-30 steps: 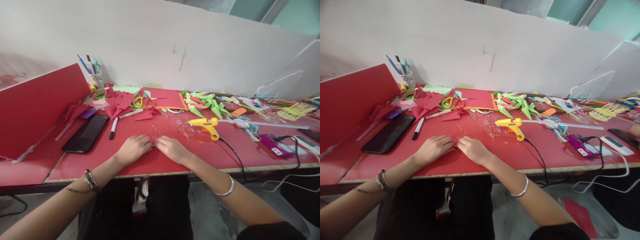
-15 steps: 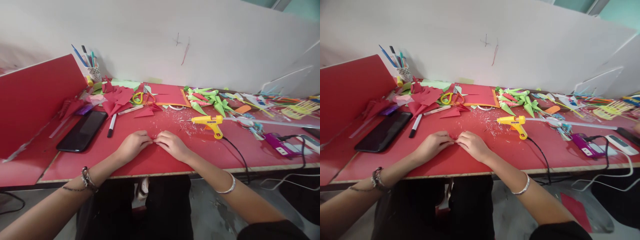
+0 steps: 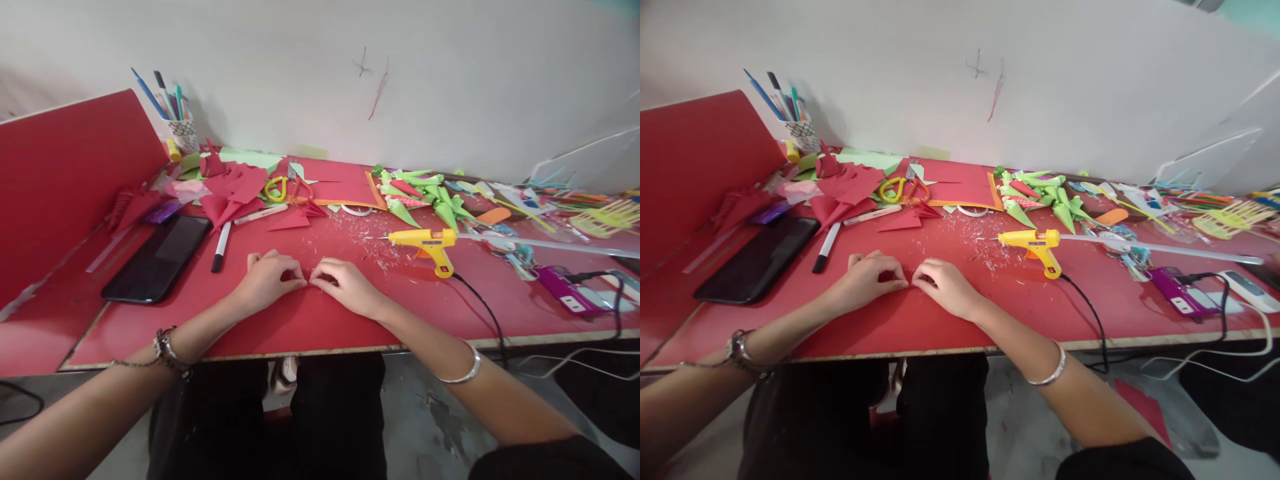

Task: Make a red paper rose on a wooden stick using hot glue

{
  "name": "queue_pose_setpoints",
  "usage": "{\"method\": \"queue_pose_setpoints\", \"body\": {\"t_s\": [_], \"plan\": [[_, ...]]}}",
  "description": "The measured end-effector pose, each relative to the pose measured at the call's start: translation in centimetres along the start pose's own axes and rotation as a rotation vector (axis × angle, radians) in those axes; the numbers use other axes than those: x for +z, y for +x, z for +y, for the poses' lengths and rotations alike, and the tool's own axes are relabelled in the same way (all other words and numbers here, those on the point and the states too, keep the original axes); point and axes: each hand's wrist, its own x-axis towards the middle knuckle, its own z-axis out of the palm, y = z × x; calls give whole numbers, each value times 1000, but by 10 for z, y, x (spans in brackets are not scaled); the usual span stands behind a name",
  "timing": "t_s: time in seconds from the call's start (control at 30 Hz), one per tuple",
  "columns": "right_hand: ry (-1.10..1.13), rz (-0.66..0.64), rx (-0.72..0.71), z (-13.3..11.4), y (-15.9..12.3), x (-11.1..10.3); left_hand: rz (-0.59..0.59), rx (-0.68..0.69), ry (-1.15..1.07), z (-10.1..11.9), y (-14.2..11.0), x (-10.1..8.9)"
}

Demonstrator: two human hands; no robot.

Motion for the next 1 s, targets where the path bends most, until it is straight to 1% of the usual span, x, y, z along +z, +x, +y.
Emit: {"method": "queue_pose_setpoints", "body": {"t_s": [0.07,0.13,0.23,0.27,0.33,0.43,0.47,0.53,0.67,0.73,0.83,0.9,1.0], "plan": [[31,-27,31,0,1,-2,-23,-20,6,-1,3,-1],[41,-57,41,1,2,-4,-17,-39,6,-1,5,0],[20,-70,21,0,4,-6,56,-30,8,-2,2,4],[4,-59,9,-1,4,-6,84,4,21,-2,0,4],[-42,-24,-10,-2,4,-4,122,124,97,-2,-5,5],[-122,6,-30,-4,0,1,150,340,311,-3,-12,4],[-151,9,-38,-4,-2,2,162,391,378,-4,-13,4],[-244,7,-65,-4,-5,6,190,441,457,-4,-15,3],[-515,-17,-144,-4,-12,8,186,405,419,-3,-13,2],[-587,-31,-168,-7,-14,8,161,380,383,-2,-11,1],[-633,-53,-156,-11,-14,8,119,360,332,-4,-7,0],[-634,-65,-130,-12,-13,8,99,369,287,-7,-5,-1],[-527,-42,-74,-11,-10,8,79,413,229,-14,-2,0]]}}
